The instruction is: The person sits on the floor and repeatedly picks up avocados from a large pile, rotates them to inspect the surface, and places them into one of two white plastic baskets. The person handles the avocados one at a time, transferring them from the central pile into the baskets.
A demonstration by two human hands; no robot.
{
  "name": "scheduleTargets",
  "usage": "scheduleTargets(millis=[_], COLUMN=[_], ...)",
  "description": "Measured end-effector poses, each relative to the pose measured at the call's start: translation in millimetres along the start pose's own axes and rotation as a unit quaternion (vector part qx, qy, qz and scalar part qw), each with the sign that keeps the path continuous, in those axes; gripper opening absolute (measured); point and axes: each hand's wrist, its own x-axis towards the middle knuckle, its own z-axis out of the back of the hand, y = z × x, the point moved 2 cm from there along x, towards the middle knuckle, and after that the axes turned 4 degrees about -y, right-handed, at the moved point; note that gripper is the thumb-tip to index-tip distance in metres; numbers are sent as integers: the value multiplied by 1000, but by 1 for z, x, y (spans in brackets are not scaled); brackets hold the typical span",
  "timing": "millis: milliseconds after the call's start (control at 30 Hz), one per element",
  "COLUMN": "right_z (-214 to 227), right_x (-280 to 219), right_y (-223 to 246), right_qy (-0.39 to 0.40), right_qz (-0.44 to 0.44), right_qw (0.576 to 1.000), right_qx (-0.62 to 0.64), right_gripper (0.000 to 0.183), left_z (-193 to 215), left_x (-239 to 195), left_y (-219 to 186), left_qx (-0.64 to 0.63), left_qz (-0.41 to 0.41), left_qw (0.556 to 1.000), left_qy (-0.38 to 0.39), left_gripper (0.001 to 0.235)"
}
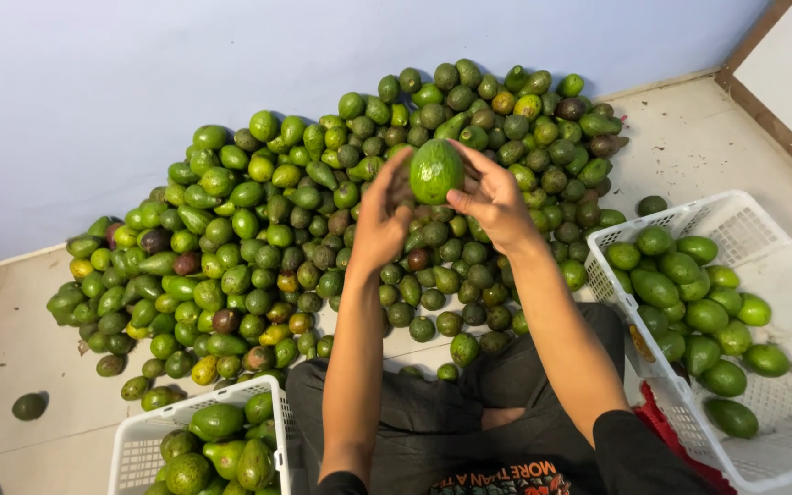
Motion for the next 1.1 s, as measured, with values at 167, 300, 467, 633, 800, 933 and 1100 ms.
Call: scheduleTargets(millis=[167,300,467,633,800,933,1100], right_z=[1,-9,-9,-6,-6,3,13], right_x=[-5,-10,-13,-13,-11,-14,-20], right_y=[-8,-5,-3,-10,-13,-22,-42], right_qy=[7,4,5,16,17,16,36], right_qz=[55,94,110,101,76,31,-6], right_qw=[998,995,993,995,997,999,999], right_qx=[-28,-40,-35,-11,25,18,40], right_gripper=[74,77,78,73,75,77,73], left_z=[7,7,11,12,10,8,2], left_x=[0,2,-4,-5,-7,-13,-28], left_y=[40,58,76,77,75,73,79], left_qx=[-133,-142,-168,-162,-160,-138,-79], left_qz=[66,27,5,-10,-2,24,61], left_qw=[988,990,986,987,987,988,990], left_qy=[34,7,2,-6,-21,-63,-100], left_gripper=[81,83,83,81,81,87,97])
